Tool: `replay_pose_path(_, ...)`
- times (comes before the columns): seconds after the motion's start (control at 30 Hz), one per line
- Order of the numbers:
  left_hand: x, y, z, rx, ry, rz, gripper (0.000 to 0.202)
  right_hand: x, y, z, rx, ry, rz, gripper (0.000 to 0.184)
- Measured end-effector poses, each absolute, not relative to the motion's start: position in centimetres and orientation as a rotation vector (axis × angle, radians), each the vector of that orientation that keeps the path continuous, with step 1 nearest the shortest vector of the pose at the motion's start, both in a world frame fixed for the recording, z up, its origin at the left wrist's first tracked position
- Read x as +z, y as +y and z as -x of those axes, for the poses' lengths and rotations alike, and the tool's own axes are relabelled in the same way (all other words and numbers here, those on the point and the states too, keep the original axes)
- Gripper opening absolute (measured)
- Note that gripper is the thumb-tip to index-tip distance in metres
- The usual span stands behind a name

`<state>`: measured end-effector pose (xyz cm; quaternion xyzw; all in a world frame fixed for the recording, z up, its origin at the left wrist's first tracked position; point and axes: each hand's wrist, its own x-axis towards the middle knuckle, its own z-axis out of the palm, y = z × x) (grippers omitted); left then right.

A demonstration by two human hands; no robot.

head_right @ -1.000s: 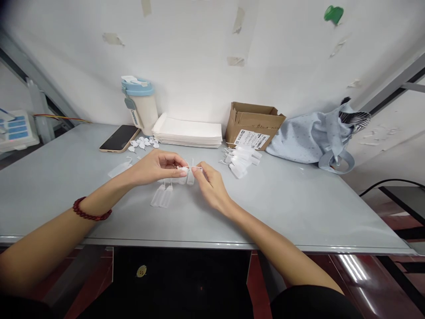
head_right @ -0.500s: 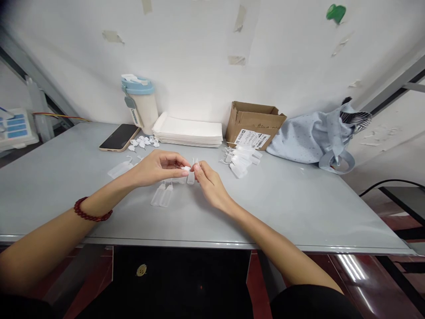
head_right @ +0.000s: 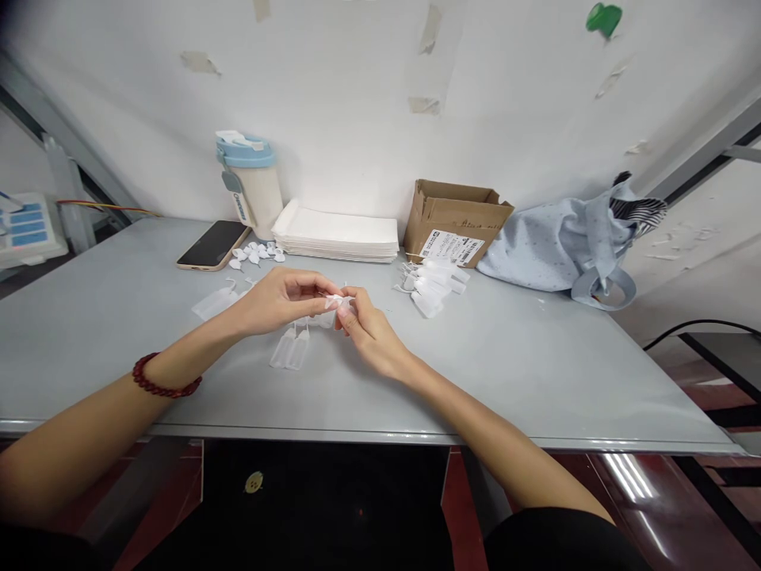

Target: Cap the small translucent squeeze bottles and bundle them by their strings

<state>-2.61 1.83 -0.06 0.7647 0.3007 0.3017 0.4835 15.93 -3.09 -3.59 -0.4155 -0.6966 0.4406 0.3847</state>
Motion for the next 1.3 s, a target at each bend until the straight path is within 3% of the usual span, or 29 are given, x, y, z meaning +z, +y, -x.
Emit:
replay_pose_path(0.23, 0.4, 1.5, 2.5, 0.714, 0.785, -1.839, 0.026, -4.1, -2.8, -16.0, 1.054, -1.691, 1.067, 0.025)
replay_pose_path(0.7, 0.1, 1.4, 2.3, 0.707, 0.78, -1.82, 0.024, -3.8, -3.1, -15.9, 0.964, -1.725, 1.149, 0.026)
replay_pose_path(1.3, 0.5, 2.3, 2.7, 0.543, 0.889, -1.616, 0.017, -5.8, -1.9, -16.9, 0.158, -2.21, 1.069, 0.038)
